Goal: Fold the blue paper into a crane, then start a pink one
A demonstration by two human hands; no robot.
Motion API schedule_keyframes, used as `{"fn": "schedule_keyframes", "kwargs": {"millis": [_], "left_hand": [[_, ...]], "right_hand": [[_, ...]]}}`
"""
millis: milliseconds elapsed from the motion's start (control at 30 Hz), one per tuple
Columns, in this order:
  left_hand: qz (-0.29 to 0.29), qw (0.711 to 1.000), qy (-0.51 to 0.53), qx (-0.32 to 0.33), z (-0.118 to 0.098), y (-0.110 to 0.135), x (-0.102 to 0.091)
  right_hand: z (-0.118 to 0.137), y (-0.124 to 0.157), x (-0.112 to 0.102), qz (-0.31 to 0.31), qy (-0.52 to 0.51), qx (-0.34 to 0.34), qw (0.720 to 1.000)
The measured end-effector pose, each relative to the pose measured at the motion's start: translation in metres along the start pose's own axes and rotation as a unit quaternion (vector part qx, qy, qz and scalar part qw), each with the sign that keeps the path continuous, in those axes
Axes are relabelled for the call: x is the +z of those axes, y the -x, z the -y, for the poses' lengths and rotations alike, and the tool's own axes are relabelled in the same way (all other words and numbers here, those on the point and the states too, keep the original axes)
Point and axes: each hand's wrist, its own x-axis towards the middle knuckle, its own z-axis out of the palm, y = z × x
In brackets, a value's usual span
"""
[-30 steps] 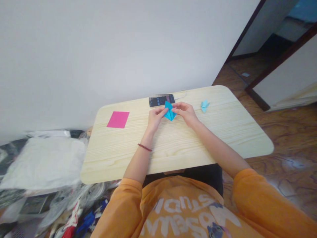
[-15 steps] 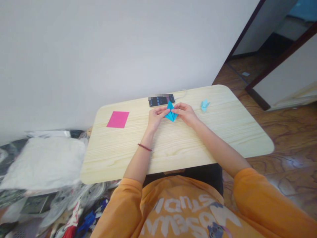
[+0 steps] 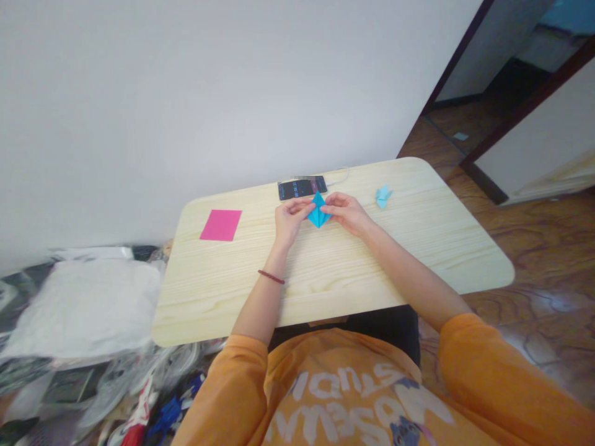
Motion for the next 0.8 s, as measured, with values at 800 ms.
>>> {"fn": "schedule_keyframes", "kwargs": {"millis": [800], "left_hand": [[0.011, 0.998, -0.010, 0.062, 0.0014, 0.0009, 0.0007]], "right_hand": [[-0.0021, -0.0003, 0.0017, -0.024, -0.030, 0.021, 0.999]]}}
